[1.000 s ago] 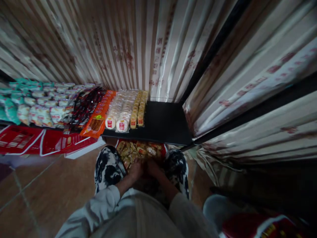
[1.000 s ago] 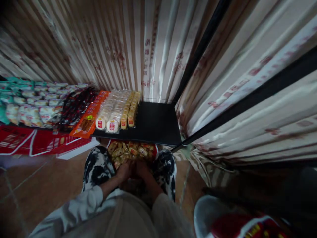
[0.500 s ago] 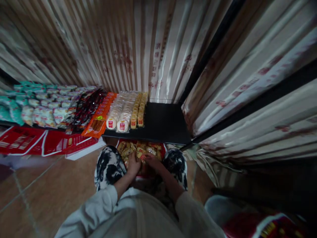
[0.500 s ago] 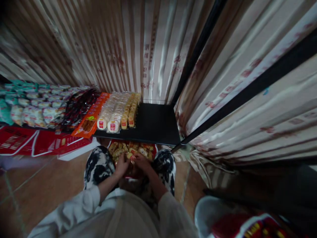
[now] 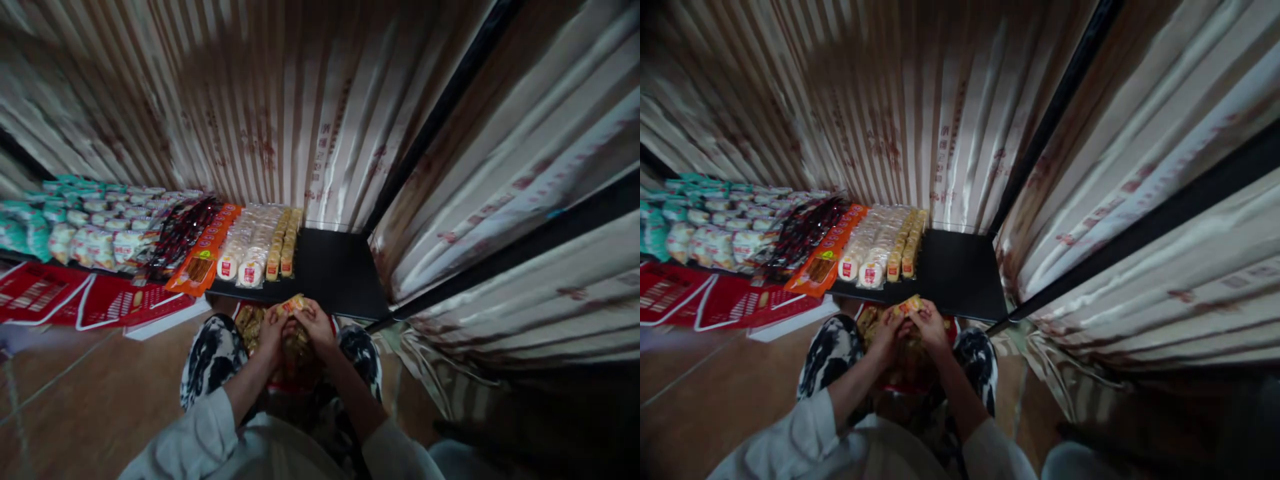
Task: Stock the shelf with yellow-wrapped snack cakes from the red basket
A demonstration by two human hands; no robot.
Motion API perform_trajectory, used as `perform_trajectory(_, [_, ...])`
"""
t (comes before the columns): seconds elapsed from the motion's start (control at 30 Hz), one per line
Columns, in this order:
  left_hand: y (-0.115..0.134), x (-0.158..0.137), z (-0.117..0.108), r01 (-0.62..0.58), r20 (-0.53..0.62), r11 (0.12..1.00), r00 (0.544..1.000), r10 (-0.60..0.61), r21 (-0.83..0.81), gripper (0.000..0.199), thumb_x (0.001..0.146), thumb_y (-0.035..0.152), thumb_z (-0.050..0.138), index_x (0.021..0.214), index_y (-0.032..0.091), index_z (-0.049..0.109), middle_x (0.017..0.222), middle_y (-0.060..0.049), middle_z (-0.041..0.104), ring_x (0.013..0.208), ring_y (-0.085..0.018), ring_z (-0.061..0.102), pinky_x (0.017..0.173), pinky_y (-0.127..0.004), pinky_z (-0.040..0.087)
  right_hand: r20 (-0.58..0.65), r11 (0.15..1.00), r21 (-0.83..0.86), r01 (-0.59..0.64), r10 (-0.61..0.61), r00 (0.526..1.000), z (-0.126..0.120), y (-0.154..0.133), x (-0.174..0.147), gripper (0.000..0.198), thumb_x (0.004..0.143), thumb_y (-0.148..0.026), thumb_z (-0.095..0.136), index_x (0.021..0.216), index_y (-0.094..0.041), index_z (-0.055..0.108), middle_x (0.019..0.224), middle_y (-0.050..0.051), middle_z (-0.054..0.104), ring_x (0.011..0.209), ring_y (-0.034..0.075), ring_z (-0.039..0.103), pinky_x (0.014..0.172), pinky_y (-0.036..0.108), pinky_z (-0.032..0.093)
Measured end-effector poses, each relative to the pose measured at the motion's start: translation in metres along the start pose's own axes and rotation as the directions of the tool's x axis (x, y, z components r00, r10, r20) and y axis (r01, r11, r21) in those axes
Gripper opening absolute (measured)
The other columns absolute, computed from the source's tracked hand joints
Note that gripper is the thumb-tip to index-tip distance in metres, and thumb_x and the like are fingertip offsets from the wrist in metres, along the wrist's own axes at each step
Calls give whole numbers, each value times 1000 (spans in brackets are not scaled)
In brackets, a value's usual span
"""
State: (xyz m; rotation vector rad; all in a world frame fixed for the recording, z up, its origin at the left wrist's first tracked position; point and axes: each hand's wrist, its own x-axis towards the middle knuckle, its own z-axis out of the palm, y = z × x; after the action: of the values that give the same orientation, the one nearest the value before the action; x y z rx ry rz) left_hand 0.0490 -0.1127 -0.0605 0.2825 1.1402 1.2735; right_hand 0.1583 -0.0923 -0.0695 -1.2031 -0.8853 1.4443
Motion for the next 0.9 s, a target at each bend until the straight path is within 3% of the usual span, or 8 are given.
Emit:
perform_trajectory(0.1, [4,5,15,-16,-7,1000,1000,16,-11,28,80,21,65,103,17,51,89,-3,67,64,-8,66,58,-18,52,-62,999,-14,43,-44,997,11,-2,9,38,62,-41,71,91,-22,55,88,4,68,82,19,66,75,32,53])
perform_trajectory(0.23, [11,19,27,-2,-66,993,998,9,115,28,75,24,69,97,15,54,77,-1,65,54,-7,62,50,-17,47,-66,971,-172,164,-178,982,13,-9,32,29,70,-41,62,92,-22,56,86,3,67,78,18,65,73,31,53])
perform_trajectory(0.37, [15,35,28,-78,-130,949,984,123,306,21,73,18,65,92,13,55,68,3,59,47,-7,56,45,-17,42,-89,828,-499,255,-342,936,11,-20,59,28,75,-37,57,98,-22,61,83,2,63,71,16,62,68,30,52])
perform_trajectory(0.43, [16,41,26,-215,-83,862,956,283,459,16,72,15,60,89,14,58,71,1,59,55,-9,58,53,-21,47,-52,731,-621,282,-397,916,13,-24,70,27,77,-34,55,99,-22,63,82,2,61,70,16,61,67,29,52])
perform_trajectory(0.53, [19,49,21,-468,132,584,841,525,664,20,72,11,52,88,16,62,87,-5,62,79,-15,61,77,-30,51,-5,646,-701,302,-428,904,18,-28,80,27,80,-30,52,102,-21,64,86,4,61,71,16,61,68,28,52])
perform_trajectory(0.6, [22,55,18,-577,285,412,762,581,705,25,74,11,48,94,17,63,96,-8,61,93,-18,59,88,-35,49,17,626,-714,315,-433,901,22,-28,84,29,81,-28,51,106,-20,63,91,6,61,73,16,61,71,29,52])
perform_trajectory(0.67, [23,62,17,-615,365,340,737,569,711,31,76,11,46,102,16,62,103,-10,59,101,-20,57,93,-38,47,38,623,-710,328,-431,902,25,-27,88,32,82,-27,50,110,-19,62,96,7,61,78,17,62,74,30,53])
perform_trajectory(0.9, [16,73,21,-553,309,439,802,511,708,41,77,14,48,116,15,59,116,-13,53,112,-23,53,102,-38,42,-6,722,-631,284,-371,929,25,-17,94,42,81,-32,51,121,-22,56,110,11,57,93,22,62,84,35,53])
